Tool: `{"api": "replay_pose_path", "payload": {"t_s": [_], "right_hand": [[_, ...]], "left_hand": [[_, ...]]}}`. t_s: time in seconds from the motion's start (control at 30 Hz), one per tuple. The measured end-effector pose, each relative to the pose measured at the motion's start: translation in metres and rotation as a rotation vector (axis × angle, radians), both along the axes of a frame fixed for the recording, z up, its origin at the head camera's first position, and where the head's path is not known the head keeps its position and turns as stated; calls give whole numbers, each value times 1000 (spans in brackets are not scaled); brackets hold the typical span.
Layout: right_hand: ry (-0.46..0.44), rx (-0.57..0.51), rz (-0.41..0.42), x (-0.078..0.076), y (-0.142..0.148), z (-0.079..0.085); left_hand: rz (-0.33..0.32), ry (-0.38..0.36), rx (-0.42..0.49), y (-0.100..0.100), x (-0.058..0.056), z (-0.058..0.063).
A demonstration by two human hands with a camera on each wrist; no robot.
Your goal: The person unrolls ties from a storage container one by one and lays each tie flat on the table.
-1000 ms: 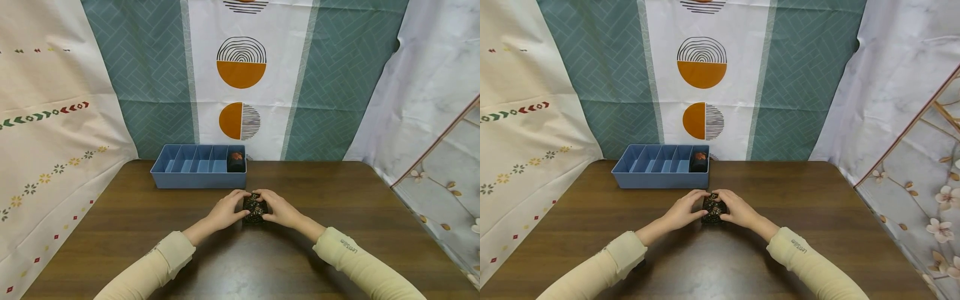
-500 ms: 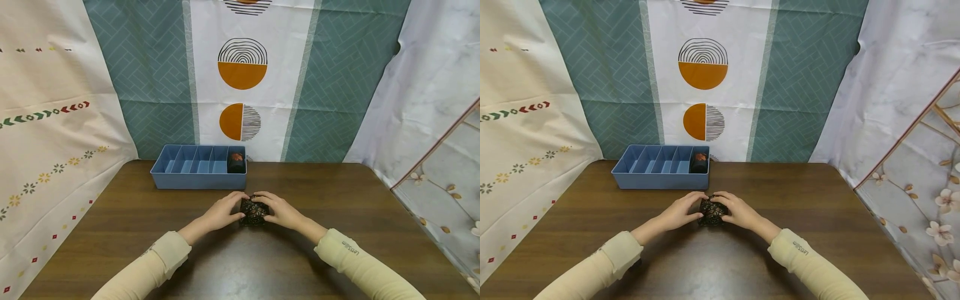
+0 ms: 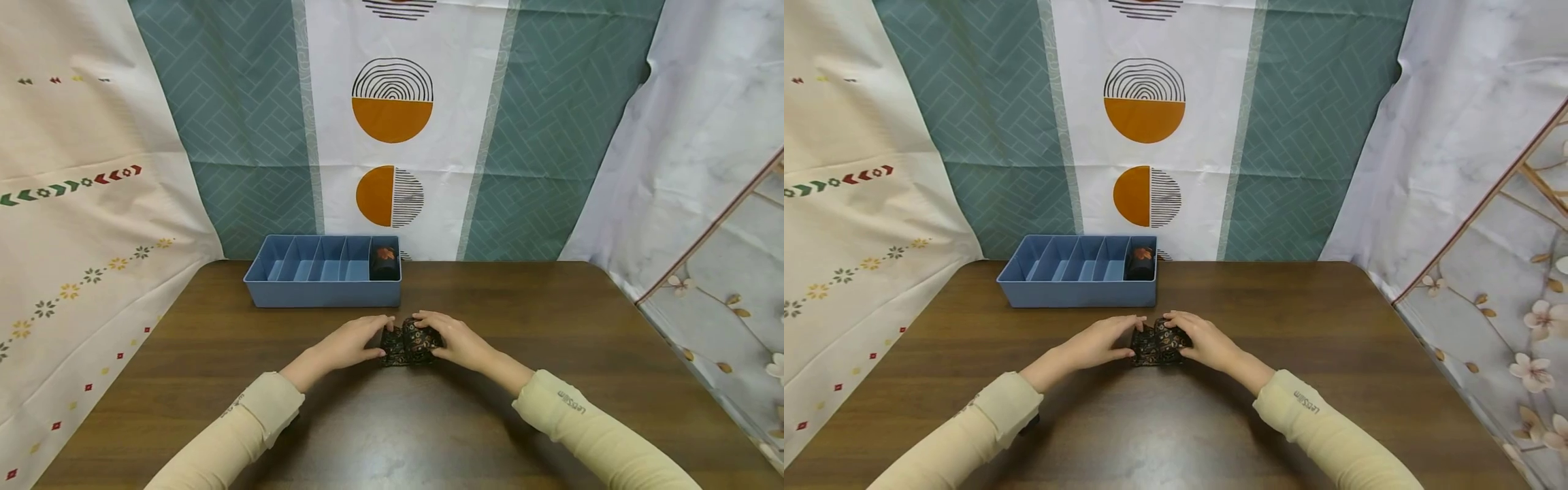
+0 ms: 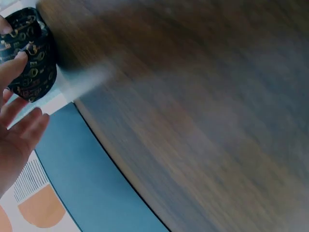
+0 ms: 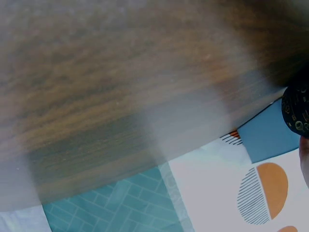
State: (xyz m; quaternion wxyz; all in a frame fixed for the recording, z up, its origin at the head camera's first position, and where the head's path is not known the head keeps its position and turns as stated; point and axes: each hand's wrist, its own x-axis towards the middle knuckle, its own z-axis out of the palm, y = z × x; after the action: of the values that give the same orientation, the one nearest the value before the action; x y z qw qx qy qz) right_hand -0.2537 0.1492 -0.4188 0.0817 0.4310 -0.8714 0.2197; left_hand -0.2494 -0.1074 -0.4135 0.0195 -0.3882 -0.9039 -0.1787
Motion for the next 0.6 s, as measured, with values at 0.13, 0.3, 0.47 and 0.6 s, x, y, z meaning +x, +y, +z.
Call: {"api": "replay_pose_path", "payload": {"t_s": [0.13,0.3,0.47,0.6], "right_hand": [[-8,-2,0,0,2,1],[35,75,19,0,5,1],[54,140,-1,0,6,2],[80,171,6,0,6,4]], "left_hand": [[-38,-20,15,-5,-3,-1],[-85,2,-58,-9,-6,-3],[-88,21,-141,-8,-6,-1],[-69,-26,-181,-6,-3,1]]}}
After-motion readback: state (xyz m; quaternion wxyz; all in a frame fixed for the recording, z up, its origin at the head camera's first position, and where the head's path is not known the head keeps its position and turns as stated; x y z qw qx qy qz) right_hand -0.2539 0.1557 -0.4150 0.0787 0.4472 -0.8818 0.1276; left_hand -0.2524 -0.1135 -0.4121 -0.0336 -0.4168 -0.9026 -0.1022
